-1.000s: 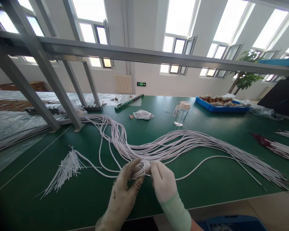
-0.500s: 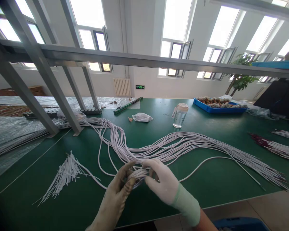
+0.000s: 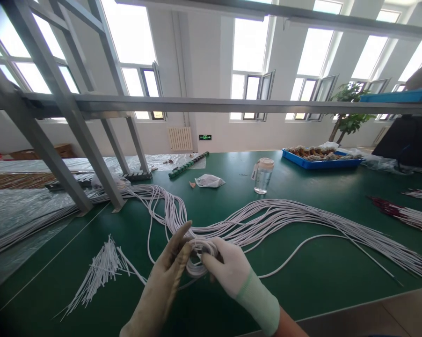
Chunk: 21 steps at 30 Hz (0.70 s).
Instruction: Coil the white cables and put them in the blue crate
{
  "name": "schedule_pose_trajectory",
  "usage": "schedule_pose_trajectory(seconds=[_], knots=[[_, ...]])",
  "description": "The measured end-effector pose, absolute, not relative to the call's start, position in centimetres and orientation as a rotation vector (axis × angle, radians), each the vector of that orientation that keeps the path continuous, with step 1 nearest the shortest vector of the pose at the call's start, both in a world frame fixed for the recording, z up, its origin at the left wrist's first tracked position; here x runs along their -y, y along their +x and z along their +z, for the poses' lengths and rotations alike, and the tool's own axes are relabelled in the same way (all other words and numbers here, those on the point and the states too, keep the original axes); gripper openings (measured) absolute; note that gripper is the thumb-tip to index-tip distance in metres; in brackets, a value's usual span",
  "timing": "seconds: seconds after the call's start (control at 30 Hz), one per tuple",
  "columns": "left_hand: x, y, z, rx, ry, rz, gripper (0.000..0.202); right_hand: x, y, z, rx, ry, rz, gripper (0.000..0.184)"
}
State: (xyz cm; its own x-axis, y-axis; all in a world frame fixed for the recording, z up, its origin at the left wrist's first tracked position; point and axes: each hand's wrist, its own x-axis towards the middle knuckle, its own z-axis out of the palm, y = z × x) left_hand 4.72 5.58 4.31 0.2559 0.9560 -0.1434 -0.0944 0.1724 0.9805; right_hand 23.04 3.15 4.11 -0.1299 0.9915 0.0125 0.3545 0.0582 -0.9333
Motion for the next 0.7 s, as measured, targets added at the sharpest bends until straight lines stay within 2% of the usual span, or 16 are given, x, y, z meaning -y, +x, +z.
schedule_pose_trajectory(seconds=[0.23, 0.33, 0.4, 0.57, 0.7], knots=[[-7.9, 3.9, 6.7, -1.080, 1.704, 0.961, 0.035, -4.6, 22.2, 6.3, 1.580, -1.409, 1.024, 0.033], [-8.3, 3.7, 8.4, -1.053, 1.704, 0.943, 0.031, -5.0, 21.9, 6.9, 1.584, -1.385, 0.974, 0.031], [-8.3, 3.5, 9.2, -1.009, 1.614, 0.983, 0.037, -5.3, 22.1, 7.5, 1.546, -1.339, 0.975, 0.032], [-8.6, 2.5, 8.9, -1.040, 1.580, 1.083, 0.079, -6.6, 24.0, 10.6, 1.285, -1.105, 0.972, 0.044], [-9.1, 2.1, 8.2, -1.189, 1.748, 1.135, 0.088, -8.1, 25.8, 14.5, 1.187, -0.878, 0.884, 0.049]])
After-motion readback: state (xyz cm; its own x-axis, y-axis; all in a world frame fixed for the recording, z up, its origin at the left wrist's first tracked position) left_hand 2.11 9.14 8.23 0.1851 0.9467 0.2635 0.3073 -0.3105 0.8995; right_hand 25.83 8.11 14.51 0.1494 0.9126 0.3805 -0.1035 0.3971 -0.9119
